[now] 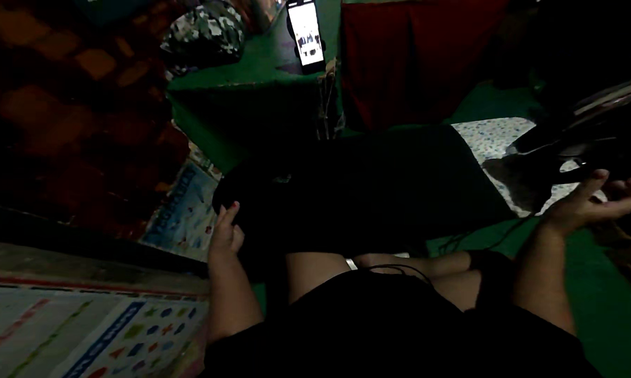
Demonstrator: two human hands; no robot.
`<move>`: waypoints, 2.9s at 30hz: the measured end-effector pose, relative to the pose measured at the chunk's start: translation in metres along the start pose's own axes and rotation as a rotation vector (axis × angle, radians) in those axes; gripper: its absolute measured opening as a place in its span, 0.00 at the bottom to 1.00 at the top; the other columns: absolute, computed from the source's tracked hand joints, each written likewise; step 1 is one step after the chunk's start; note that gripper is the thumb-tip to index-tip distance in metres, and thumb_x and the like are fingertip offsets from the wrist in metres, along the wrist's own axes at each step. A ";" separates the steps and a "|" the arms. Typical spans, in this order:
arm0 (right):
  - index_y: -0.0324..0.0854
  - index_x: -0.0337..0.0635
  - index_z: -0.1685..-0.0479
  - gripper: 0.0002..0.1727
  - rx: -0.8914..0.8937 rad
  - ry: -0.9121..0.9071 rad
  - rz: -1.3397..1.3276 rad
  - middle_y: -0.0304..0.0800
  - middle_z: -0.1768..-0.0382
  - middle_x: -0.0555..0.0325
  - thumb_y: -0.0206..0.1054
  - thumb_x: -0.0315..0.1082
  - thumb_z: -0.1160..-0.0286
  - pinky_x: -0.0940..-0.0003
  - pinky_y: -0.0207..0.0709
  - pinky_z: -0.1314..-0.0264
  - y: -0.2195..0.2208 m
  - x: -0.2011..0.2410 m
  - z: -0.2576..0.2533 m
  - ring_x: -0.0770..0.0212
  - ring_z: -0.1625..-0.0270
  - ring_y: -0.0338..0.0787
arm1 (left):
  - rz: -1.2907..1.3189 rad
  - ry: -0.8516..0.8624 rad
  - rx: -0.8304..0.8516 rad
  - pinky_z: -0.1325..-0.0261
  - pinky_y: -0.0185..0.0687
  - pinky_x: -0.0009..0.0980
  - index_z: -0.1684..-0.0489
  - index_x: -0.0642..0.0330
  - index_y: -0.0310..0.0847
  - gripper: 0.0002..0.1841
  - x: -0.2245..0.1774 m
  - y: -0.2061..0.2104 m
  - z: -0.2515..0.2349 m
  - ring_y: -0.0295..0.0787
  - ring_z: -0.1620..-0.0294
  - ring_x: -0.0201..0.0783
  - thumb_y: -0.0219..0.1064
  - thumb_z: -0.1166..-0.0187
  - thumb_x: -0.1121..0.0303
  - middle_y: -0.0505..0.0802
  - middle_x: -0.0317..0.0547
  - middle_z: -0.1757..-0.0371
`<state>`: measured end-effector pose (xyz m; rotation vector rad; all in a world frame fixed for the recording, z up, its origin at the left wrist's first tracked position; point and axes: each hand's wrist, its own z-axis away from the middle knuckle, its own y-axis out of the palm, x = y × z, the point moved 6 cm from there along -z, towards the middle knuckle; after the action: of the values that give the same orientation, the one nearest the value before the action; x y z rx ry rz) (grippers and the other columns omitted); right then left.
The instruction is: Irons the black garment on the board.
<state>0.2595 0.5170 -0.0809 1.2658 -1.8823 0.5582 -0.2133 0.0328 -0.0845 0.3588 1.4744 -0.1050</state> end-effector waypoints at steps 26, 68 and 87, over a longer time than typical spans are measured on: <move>0.65 0.21 0.22 0.26 0.900 0.083 0.561 0.76 0.31 0.13 0.49 0.38 0.04 0.21 0.67 0.29 0.259 0.085 -0.006 0.16 0.26 0.76 | -0.295 0.198 0.015 0.48 0.85 0.23 0.50 0.63 0.76 0.06 -0.047 -0.002 -0.084 0.86 0.57 0.18 0.59 0.12 0.70 0.89 0.32 0.56; 0.55 0.33 0.13 0.37 0.994 0.374 0.168 0.77 0.33 0.35 0.67 0.33 0.19 0.66 0.82 0.50 0.042 0.018 0.082 0.64 0.54 0.84 | -0.185 0.108 -0.373 0.10 0.55 0.43 0.04 0.58 0.39 0.33 0.073 -0.050 -0.021 0.55 0.08 0.43 0.45 0.05 0.55 0.54 0.56 0.06; 0.66 0.16 0.24 0.26 0.608 0.149 0.346 0.78 0.31 0.20 0.55 0.31 0.13 0.59 0.75 0.25 0.004 -0.007 0.050 0.41 0.31 0.83 | -0.601 0.003 -0.329 0.49 0.77 0.38 0.57 0.73 0.81 0.20 0.022 -0.074 -0.020 0.77 0.62 0.33 0.64 0.13 0.58 0.85 0.50 0.61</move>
<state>0.2387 0.4869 -0.1165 1.2130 -1.8786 1.4510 -0.2510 -0.0276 -0.1203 -0.3591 1.5314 -0.3356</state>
